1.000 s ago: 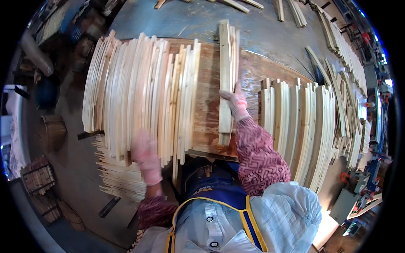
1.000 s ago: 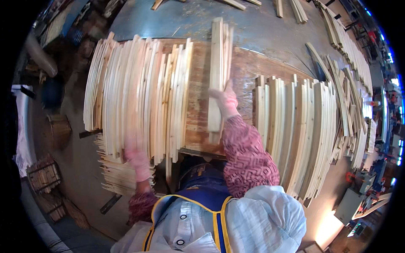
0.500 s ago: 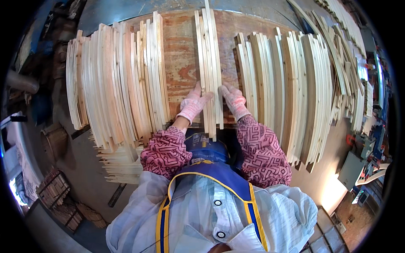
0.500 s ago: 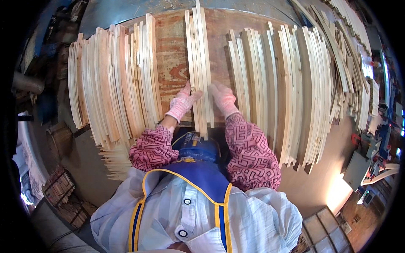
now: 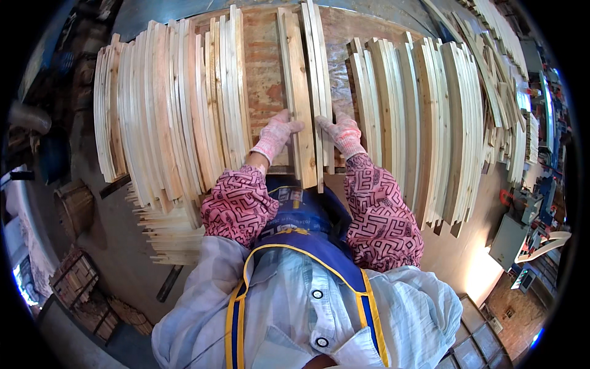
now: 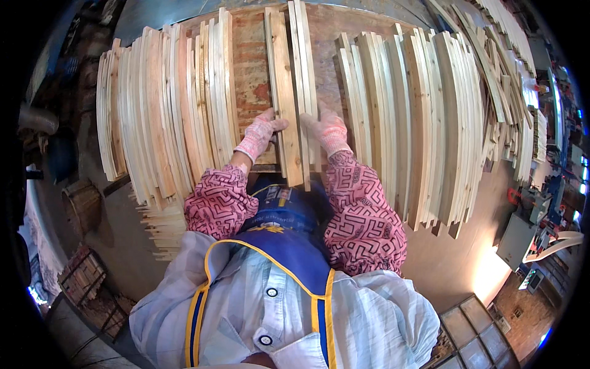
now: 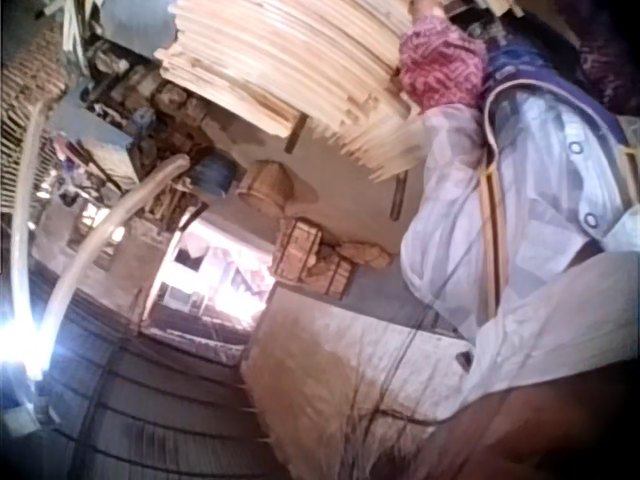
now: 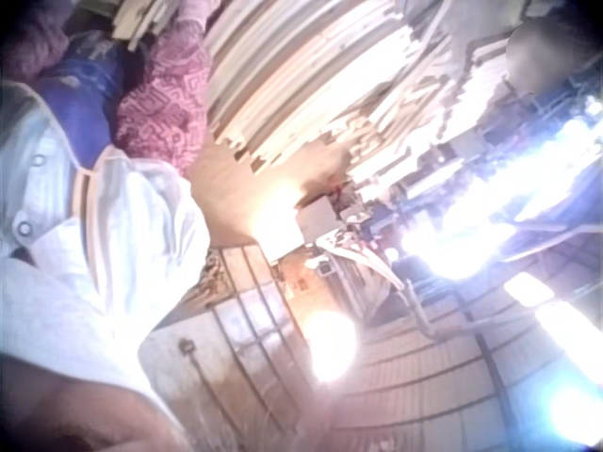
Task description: The person, wearing pink patterned gloves, repeatedly picks up thin wooden strips from a pile on a workbench and stacks them into a neat pile. The camera is extremely unstable, causing significant motion blur throughout the process.
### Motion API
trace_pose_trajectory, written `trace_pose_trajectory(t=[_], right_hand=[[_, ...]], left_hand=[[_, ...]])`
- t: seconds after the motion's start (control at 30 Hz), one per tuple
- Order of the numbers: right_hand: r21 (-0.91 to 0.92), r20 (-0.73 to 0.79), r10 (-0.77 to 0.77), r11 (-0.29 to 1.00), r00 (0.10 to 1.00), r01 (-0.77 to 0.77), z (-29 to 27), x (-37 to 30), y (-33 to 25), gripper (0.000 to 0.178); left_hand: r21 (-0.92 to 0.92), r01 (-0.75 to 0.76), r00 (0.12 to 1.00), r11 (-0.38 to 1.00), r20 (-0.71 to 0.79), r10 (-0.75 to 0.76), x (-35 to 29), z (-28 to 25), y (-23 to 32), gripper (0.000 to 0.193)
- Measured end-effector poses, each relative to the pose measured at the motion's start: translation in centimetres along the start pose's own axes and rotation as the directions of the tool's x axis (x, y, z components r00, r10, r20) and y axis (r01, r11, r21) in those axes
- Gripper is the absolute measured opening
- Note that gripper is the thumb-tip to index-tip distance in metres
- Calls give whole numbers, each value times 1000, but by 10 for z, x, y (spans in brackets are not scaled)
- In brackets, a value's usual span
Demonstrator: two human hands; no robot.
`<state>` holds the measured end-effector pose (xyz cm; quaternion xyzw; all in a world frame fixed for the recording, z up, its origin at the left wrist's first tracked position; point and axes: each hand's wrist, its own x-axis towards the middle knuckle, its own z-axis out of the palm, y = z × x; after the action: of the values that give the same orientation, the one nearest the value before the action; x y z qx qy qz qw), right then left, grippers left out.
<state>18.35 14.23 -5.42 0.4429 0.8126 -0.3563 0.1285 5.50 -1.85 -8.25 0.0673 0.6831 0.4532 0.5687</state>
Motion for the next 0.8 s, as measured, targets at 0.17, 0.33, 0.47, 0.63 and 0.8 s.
trace_pose_trajectory(t=[0.17, 0.33, 0.47, 0.63, 0.8], right_hand=[[-46, 30, -12, 999, 999, 13, 0, 0, 7, 75], [57, 85, -38, 998, 996, 33, 11, 12, 13, 76], [81, 56, -134, 988, 989, 129, 11, 11, 19, 75], [110, 82, -154, 983, 985, 145, 5, 13, 20, 70], [130, 53, -192, 974, 980, 184, 9, 18, 37, 66]], left_hand=[[158, -149, 965, 976, -191, 178, -3, 5, 6, 44], [177, -158, 953, 971, -230, 197, 12, 7, 13, 51], [150, -119, 939, 981, -303, 160, 25, 19, 6, 66], [219, -125, 922, 968, -334, 195, 18, 32, 4, 86], [539, 99, 937, 837, -334, 104, -8, 56, 19, 97]])
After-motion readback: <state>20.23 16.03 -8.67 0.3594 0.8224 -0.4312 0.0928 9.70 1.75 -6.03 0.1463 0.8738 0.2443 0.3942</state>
